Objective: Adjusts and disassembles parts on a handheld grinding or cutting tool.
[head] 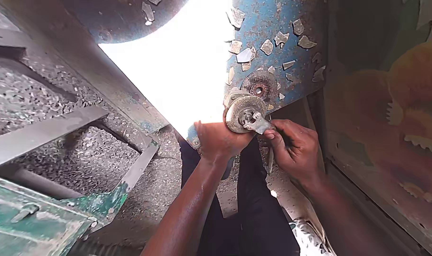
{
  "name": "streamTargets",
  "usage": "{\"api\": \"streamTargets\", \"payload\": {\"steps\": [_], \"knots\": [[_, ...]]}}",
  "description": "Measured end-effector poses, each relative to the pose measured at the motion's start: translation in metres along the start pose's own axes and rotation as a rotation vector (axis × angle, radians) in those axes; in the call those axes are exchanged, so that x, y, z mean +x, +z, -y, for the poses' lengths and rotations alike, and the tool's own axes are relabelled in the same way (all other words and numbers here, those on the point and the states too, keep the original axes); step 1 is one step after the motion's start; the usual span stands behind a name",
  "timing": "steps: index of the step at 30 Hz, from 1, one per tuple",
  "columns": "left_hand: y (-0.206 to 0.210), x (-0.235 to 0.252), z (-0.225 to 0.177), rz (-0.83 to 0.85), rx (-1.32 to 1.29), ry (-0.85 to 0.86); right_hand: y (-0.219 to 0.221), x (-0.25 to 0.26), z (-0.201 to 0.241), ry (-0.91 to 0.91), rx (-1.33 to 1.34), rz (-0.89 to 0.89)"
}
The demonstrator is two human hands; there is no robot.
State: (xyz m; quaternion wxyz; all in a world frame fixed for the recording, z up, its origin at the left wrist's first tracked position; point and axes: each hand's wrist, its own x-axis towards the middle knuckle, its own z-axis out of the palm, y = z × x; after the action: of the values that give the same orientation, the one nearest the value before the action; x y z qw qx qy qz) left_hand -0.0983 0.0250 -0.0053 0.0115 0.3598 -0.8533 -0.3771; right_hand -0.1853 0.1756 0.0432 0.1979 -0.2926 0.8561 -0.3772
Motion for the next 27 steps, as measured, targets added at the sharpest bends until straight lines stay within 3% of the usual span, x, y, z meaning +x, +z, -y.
{"api": "streamTargets", "payload": {"steps": [7,16,24,27], "knots": [[0.003,0.003,0.000,-0.074,0.021,0.039,0.001,0.004,-0.007,-0.100,-0.055,-0.023],[0.006,0.003,0.003,-0.098,0.057,0.077,0.013,-0.007,0.004,0.021,0.003,-0.043],[0.008,0.001,0.003,-0.120,0.051,0.070,0.004,-0.001,0.001,-0.016,-0.112,0.001],[0.008,0.001,0.003,-0.124,0.047,0.077,0.008,-0.003,-0.003,0.040,-0.042,-0.011]]}}
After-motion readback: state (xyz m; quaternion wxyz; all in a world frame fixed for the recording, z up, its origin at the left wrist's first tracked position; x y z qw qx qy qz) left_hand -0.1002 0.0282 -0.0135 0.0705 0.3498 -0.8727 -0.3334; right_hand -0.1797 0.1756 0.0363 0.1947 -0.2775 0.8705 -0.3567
